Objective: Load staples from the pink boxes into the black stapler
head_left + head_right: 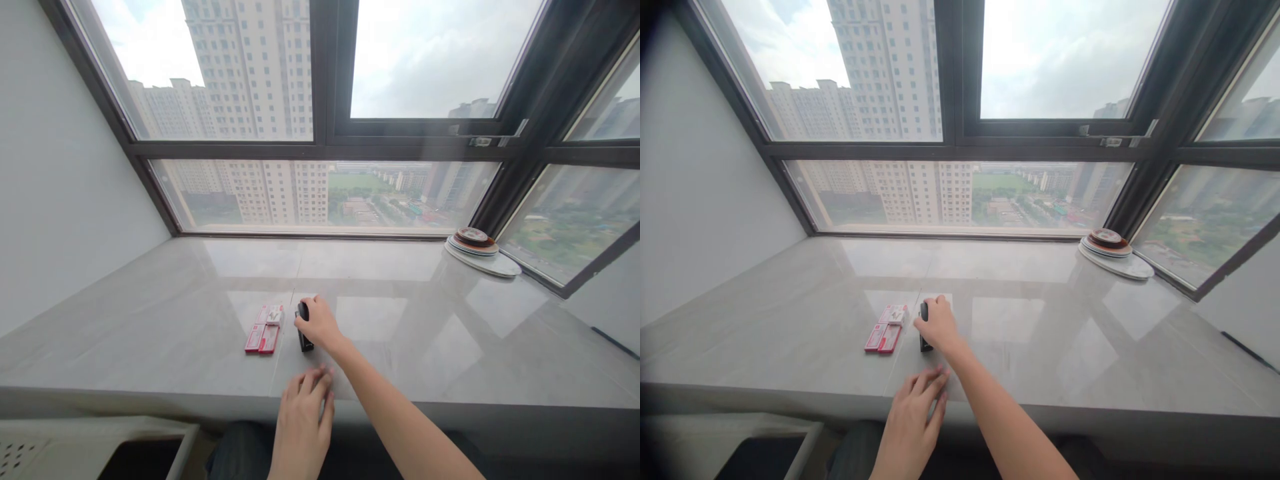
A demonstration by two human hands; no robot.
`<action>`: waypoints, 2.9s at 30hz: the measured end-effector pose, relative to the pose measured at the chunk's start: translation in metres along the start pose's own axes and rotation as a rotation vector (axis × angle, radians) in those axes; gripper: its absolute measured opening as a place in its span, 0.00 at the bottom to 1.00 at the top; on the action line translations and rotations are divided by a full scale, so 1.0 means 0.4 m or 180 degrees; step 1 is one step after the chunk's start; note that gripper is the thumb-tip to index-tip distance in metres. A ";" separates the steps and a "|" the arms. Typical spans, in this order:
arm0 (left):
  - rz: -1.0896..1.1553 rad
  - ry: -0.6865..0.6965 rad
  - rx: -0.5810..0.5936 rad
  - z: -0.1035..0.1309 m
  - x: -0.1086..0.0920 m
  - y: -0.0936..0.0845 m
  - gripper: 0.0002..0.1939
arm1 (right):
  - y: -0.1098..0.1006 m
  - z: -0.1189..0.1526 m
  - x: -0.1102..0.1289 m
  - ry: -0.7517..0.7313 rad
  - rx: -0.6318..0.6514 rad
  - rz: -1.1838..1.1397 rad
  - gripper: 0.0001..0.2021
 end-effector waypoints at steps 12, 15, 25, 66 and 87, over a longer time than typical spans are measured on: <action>0.0125 0.0212 -0.0115 -0.142 -0.035 0.076 0.23 | -0.235 0.207 -0.171 -0.0274 -0.0231 -0.0185 0.21; 0.0012 0.0274 -0.0030 -0.150 -0.041 0.100 0.25 | -0.216 0.206 -0.163 -0.0131 -0.0609 -0.0105 0.17; -0.0400 -0.0128 -0.0193 -0.165 0.022 0.088 0.24 | -0.271 0.182 -0.244 0.0643 -0.1700 -0.3032 0.16; 0.1516 0.0089 -0.0051 -0.181 0.003 0.090 0.25 | -0.326 0.297 -0.446 0.1366 0.0624 -0.0458 0.16; 0.1353 0.0160 -0.0105 -0.184 -0.005 0.081 0.26 | -0.325 0.257 -0.271 -0.0115 0.0480 -0.0037 0.07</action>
Point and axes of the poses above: each hand's wrist, its own z-axis away from the middle knuckle, its own y-axis out of the palm, x = y × z, the point moved 6 cm from there along -z, towards the middle knuckle, and after that the axes turned 7 degrees about y, right-handed, at the moved point
